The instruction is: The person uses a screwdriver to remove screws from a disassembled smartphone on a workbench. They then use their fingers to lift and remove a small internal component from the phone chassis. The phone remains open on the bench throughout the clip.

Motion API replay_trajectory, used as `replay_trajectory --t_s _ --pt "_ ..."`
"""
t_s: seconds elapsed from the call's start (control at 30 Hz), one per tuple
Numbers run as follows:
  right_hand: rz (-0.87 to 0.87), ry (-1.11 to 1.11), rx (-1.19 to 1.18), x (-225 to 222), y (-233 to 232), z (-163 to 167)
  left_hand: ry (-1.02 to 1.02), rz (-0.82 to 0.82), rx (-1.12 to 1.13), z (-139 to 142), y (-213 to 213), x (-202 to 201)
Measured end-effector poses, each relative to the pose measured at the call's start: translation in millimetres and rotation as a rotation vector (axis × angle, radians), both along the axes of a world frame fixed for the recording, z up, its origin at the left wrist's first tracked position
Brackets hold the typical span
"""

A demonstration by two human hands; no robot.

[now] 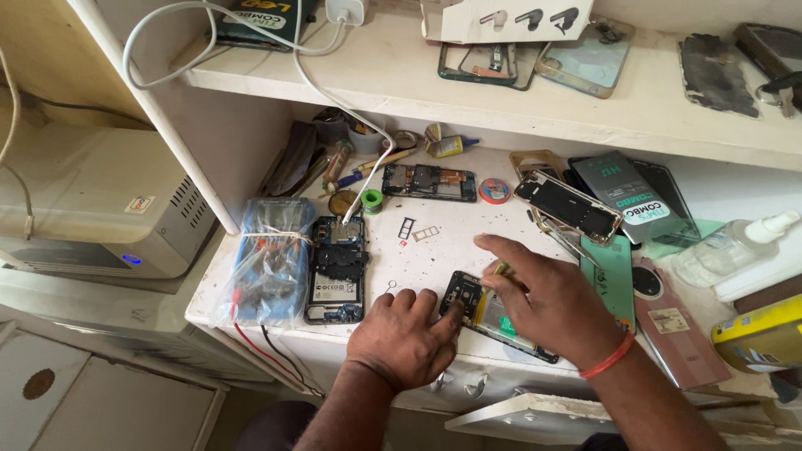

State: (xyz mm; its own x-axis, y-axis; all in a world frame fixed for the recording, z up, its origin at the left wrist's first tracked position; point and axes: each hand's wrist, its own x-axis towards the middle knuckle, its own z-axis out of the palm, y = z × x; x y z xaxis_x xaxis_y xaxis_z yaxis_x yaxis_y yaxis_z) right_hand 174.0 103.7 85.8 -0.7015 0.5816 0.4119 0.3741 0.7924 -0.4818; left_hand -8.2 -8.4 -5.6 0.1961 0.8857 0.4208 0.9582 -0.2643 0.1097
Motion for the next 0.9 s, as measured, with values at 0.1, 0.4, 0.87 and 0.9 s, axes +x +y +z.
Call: replay_trajectory --t_s 0.1,0.4,0.87,0.9 --pt "-0.078 -0.110 0.025 -0.7 -1.4 1.6 0.001 0.002 0.001 0.2 -0.3 0.0" --pt "-0.144 -0.168 -0.074 -4.2 -7.8 -0.7 -0.009 -0.001 -0.002 0.7 -0.8 -0.4" --pt "-0.088 -0.154 -0.166 -5.8 -4.7 -0.6 0.007 0.003 -0.028 0.8 0.4 -0.4" --pt "-0.191 -0.254 -0.240 -6.9 -2.7 0.5 0.010 0.003 -0.032 0.8 0.2 0.2"
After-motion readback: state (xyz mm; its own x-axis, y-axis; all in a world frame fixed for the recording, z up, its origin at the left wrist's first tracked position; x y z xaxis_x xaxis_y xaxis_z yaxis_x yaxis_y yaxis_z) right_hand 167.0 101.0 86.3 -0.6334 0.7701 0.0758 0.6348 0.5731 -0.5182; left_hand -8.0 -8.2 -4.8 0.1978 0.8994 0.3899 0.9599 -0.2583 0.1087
